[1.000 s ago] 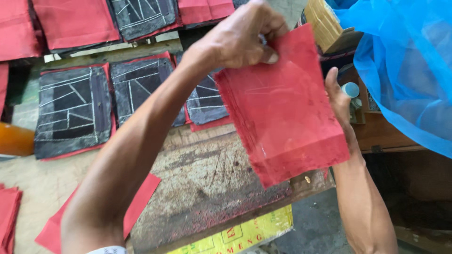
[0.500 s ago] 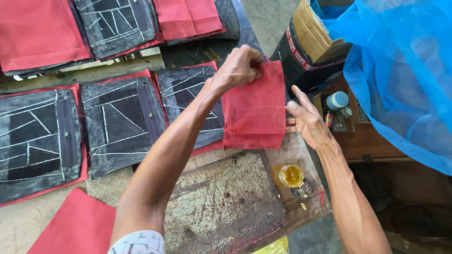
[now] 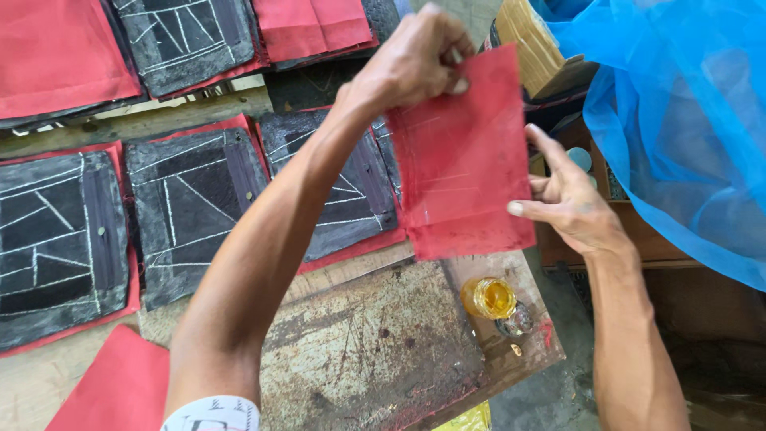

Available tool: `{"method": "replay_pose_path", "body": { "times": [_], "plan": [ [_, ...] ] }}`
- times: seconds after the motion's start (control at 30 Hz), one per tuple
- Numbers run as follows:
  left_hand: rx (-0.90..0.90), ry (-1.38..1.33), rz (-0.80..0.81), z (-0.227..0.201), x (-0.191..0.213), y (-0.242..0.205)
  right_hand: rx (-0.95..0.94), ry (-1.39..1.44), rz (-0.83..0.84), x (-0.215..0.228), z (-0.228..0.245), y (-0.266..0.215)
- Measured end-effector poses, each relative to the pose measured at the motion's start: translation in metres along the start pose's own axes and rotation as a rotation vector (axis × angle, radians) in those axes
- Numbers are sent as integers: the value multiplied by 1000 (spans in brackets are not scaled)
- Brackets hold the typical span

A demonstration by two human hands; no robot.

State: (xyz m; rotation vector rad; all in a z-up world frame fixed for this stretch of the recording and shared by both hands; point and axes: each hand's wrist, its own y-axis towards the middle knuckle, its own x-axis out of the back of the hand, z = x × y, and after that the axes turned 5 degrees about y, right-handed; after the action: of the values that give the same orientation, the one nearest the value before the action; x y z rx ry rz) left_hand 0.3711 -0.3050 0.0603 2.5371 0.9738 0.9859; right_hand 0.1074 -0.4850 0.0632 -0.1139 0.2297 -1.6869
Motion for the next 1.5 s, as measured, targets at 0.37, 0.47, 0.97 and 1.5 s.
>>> {"method": "replay_pose_path", "body": {
  "times": [0.37,0.47,0.97,1.5],
  "plan": [
    [217,236,-114,123,-73,-22,27,-333,-254,21,-66,62],
    [197,289,-130,140,-81,-15,-4,-419,-286,14,-62,67],
    [241,413,-16,147,-89,-9,271,-1111,-157,-48,-42,75],
    [466,-66,-5,48,-125,-85,381,-644,-347,20,-45,50]
  ]
}}
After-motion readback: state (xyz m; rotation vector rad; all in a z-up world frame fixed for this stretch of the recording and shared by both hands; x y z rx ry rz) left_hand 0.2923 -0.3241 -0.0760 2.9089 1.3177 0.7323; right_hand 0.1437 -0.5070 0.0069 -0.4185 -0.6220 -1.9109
